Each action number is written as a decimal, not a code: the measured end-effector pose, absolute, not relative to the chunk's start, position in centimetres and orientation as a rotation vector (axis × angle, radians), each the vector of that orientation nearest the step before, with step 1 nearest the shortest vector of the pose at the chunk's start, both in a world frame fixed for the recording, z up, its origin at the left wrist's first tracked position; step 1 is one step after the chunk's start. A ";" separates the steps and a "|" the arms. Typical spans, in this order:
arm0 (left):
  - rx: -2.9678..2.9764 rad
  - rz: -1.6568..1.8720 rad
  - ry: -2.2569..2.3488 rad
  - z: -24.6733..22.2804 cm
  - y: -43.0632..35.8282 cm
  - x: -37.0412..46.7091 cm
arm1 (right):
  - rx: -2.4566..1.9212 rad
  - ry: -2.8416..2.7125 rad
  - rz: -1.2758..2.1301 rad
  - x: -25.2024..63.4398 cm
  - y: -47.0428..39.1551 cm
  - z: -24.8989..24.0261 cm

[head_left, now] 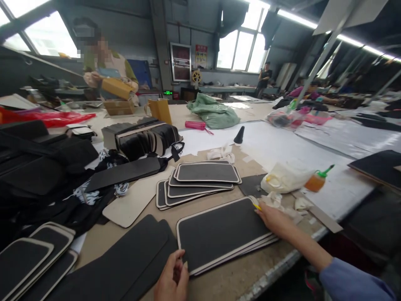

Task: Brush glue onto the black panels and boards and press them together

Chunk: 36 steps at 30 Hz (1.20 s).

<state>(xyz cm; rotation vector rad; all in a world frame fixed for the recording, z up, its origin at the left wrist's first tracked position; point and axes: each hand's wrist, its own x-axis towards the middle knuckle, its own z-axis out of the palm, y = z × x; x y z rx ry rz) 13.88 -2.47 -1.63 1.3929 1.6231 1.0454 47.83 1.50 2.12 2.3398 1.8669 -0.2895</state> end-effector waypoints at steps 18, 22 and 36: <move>1.359 0.992 1.629 -0.7 -2.5 14.1 | 2.348 1.882 -0.327 47.4 1.4 2.7; 1.408 1.072 1.638 -2.1 -2.4 14.4 | 2.348 1.917 -0.337 47.9 1.8 2.0; 1.944 0.768 1.802 1.0 -3.0 14.1 | 2.298 2.028 -0.259 51.1 2.6 -2.1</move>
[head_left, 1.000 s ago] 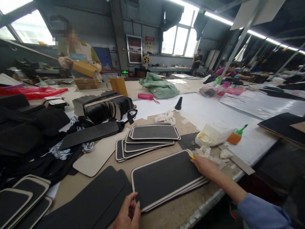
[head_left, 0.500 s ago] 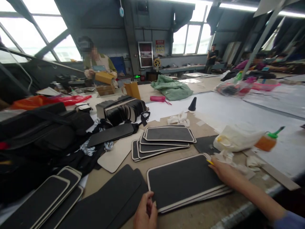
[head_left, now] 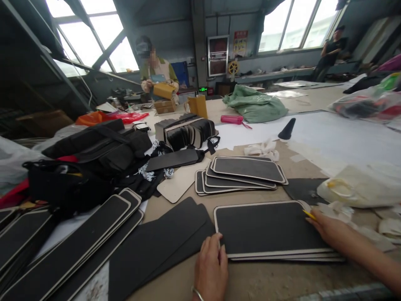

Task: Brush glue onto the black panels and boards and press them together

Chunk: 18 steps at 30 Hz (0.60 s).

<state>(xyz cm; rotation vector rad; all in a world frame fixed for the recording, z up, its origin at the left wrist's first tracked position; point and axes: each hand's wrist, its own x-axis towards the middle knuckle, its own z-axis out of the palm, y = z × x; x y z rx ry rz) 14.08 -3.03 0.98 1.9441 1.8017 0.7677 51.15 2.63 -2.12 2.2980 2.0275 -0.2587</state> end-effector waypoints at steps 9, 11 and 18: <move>2.488 0.714 1.380 4.2 -2.1 19.7 | 2.259 1.907 -0.263 49.2 2.0 0.7; 2.489 0.619 1.222 4.5 -1.1 21.5 | 2.218 1.895 -0.221 49.2 2.0 0.5; 2.420 0.345 1.058 2.6 0.8 22.8 | 2.121 1.880 -0.109 49.1 2.0 0.2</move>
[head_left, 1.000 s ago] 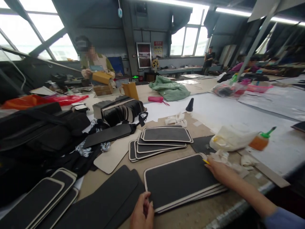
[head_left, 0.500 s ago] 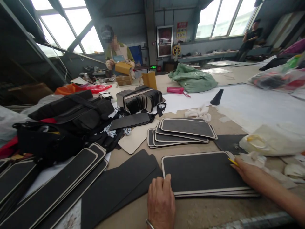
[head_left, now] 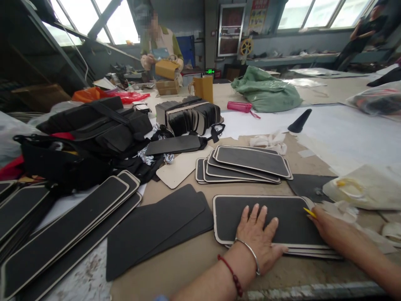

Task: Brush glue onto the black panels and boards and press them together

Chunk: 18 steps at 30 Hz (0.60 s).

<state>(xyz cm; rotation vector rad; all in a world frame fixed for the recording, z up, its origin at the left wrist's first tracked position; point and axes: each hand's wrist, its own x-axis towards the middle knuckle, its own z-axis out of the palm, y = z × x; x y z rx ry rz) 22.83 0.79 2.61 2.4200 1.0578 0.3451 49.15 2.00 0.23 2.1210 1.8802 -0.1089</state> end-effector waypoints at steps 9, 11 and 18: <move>2.358 0.387 1.199 2.0 0.6 19.7 | 2.124 1.807 -0.159 48.3 1.8 1.1; 2.333 0.394 1.236 2.0 0.7 19.1 | 2.114 1.808 -0.160 48.2 1.8 1.2; 2.281 0.427 1.479 1.1 -0.2 17.0 | 2.122 1.732 -0.176 46.4 1.8 3.2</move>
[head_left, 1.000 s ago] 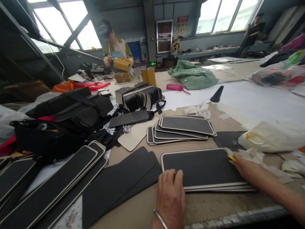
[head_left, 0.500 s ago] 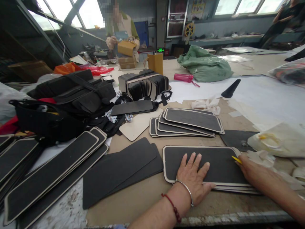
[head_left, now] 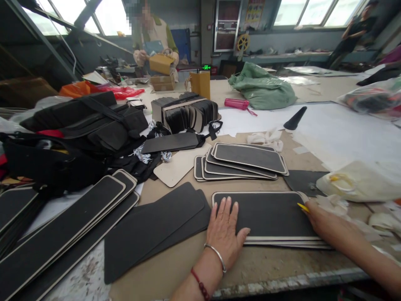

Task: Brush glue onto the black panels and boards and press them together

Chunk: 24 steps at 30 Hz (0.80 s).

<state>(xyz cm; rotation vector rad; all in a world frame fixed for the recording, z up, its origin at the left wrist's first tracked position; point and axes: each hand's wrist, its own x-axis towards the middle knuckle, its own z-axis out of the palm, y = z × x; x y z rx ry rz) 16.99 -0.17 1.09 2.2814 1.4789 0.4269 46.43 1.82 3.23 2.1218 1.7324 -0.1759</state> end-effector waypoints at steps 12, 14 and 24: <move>1.459 0.936 1.614 0.6 -0.6 14.8 | 2.163 1.816 -0.193 46.0 1.8 3.9; 1.276 0.977 1.597 1.1 0.2 14.6 | 2.160 1.828 -0.189 45.9 1.8 3.9; 0.771 0.993 1.337 1.4 2.3 14.9 | 2.209 1.807 -0.107 45.4 1.4 4.4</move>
